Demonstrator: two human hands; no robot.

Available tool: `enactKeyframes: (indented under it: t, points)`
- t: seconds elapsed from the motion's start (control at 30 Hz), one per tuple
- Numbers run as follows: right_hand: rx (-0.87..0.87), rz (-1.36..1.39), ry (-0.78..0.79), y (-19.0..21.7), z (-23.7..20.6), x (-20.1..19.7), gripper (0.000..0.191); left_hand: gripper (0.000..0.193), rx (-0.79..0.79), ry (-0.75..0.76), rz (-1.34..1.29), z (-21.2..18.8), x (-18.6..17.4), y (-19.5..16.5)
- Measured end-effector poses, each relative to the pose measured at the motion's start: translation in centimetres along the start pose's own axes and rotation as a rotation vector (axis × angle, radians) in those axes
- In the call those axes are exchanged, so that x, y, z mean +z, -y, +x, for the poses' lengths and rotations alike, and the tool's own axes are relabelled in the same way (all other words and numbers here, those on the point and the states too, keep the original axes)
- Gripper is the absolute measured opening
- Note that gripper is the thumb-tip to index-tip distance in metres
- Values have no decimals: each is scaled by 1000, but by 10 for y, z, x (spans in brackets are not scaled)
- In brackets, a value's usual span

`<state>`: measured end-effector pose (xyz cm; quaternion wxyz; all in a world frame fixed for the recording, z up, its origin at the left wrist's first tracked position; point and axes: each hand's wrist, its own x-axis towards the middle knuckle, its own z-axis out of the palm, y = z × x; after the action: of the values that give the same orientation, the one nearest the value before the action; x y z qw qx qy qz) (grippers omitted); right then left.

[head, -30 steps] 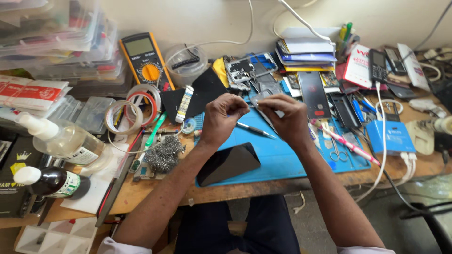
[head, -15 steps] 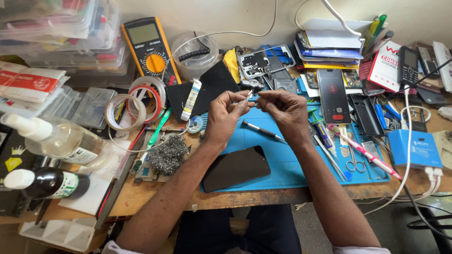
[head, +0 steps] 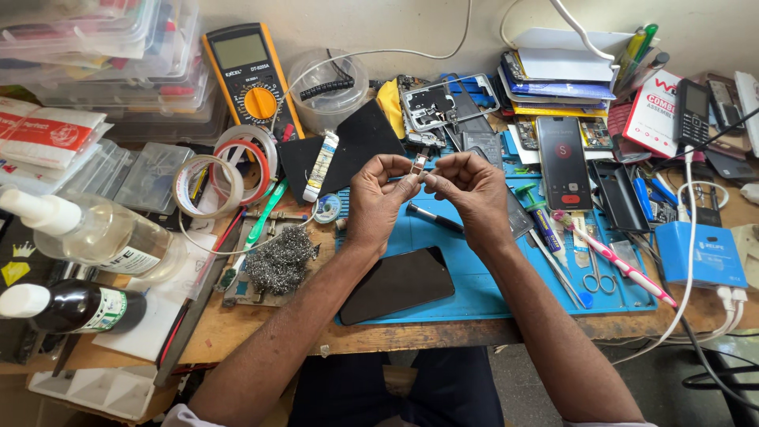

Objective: The person works on a smartphone at a repair bench, marking the back cover with a marker and prying the back cover open. They wipe the cover with a yellow cloth, apply liquid from a bottle, wipe the phone with a white cloth, and press the back cover back into place.

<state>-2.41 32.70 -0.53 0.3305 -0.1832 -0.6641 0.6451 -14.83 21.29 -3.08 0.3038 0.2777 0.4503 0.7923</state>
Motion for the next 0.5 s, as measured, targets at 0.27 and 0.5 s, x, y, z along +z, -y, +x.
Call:
enactKeyframes:
  t: [0.27, 0.5]
  points:
    - [-8, -17, 3, 4, 1, -2, 43, 15, -59, 38, -38, -7, 5, -2]
    - [-14, -17, -3, 3, 1, -2, 47, 17, -60, 34, 9, -7, 5, -2]
